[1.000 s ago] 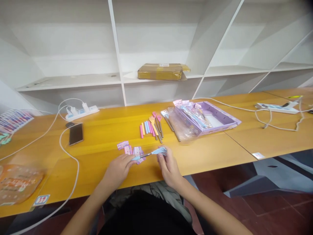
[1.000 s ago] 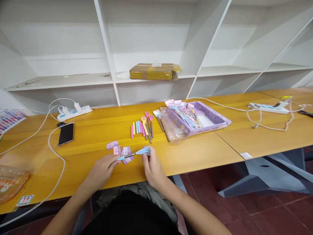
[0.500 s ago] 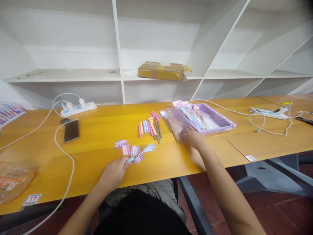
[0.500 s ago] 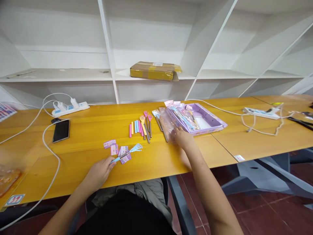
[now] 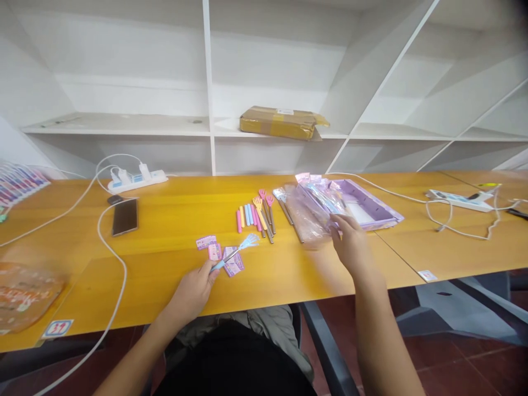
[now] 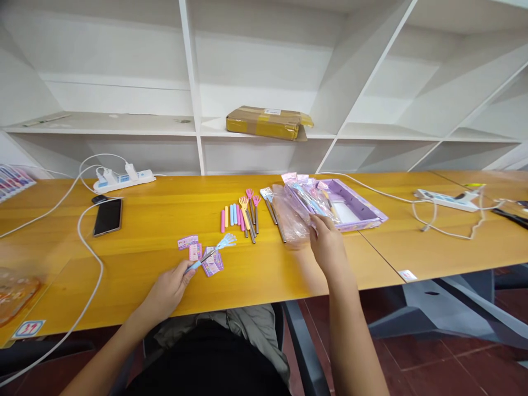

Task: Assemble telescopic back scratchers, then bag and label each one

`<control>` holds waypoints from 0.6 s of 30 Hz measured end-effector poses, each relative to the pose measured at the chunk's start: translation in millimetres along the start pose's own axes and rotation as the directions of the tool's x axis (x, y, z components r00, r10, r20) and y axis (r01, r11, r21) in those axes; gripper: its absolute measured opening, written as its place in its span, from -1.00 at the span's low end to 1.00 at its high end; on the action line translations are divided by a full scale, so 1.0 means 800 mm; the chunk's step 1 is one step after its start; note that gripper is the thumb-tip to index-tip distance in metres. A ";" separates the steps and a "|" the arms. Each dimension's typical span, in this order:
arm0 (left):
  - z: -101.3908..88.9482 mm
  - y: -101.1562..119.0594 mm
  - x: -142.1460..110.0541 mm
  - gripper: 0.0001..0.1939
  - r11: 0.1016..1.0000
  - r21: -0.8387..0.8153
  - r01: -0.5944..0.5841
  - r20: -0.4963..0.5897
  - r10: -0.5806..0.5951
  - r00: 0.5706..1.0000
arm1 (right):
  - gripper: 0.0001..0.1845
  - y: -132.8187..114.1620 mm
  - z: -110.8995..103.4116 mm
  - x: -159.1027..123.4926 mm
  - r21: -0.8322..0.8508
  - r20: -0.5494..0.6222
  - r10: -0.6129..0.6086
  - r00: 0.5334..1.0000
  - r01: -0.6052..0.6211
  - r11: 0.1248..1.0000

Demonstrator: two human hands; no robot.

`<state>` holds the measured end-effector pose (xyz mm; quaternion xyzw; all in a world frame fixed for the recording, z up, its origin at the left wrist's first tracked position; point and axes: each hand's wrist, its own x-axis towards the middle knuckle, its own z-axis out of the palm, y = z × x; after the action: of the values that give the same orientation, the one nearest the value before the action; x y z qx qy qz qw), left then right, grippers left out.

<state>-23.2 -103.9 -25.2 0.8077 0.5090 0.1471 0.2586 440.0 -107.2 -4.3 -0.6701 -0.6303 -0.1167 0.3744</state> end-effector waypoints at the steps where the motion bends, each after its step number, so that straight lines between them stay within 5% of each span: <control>1: 0.000 0.003 -0.001 -0.53 0.998 -0.063 0.005 -0.018 -0.006 1.000 | -0.58 -0.024 -0.006 -0.006 0.042 -0.044 -0.007 0.999 0.009 0.999; 4: 0.000 0.012 -0.004 -0.49 0.967 -0.244 -0.078 -0.055 0.067 0.996 | -0.41 -0.110 -0.015 -0.028 0.180 -0.081 -0.056 0.995 0.070 0.981; 8: 0.005 0.015 -0.005 -0.51 0.862 -0.483 -0.155 0.015 0.185 0.983 | -0.05 -0.218 -0.001 -0.076 0.351 0.070 -0.261 0.963 0.221 0.910; 11: 0.012 0.010 -0.006 -0.32 0.687 -0.719 -0.105 0.045 0.197 0.979 | -0.06 -0.267 0.025 -0.120 0.472 0.033 -0.641 0.767 0.553 0.686; 14: 0.016 0.008 -0.007 -0.20 0.483 -0.875 -0.034 0.055 0.170 0.984 | -0.22 -0.287 0.050 -0.153 0.536 -0.052 -0.834 0.549 0.720 0.441; 16: 0.017 0.010 -0.009 -0.24 0.370 -0.929 0.014 0.068 0.134 0.989 | -0.29 -0.290 0.059 -0.163 0.564 -0.062 -0.860 0.507 0.729 0.389; 18: 0.018 0.014 -0.010 -0.30 0.275 -0.959 0.062 0.098 0.119 0.988 | -0.31 -0.288 0.061 -0.164 0.597 -0.063 -0.853 0.518 0.705 0.383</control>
<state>-11.7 -118.9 -30.3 0.5065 0.2823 0.3670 0.7274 186.5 -192.1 -39.0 -0.1585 -0.9173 -0.0050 0.3652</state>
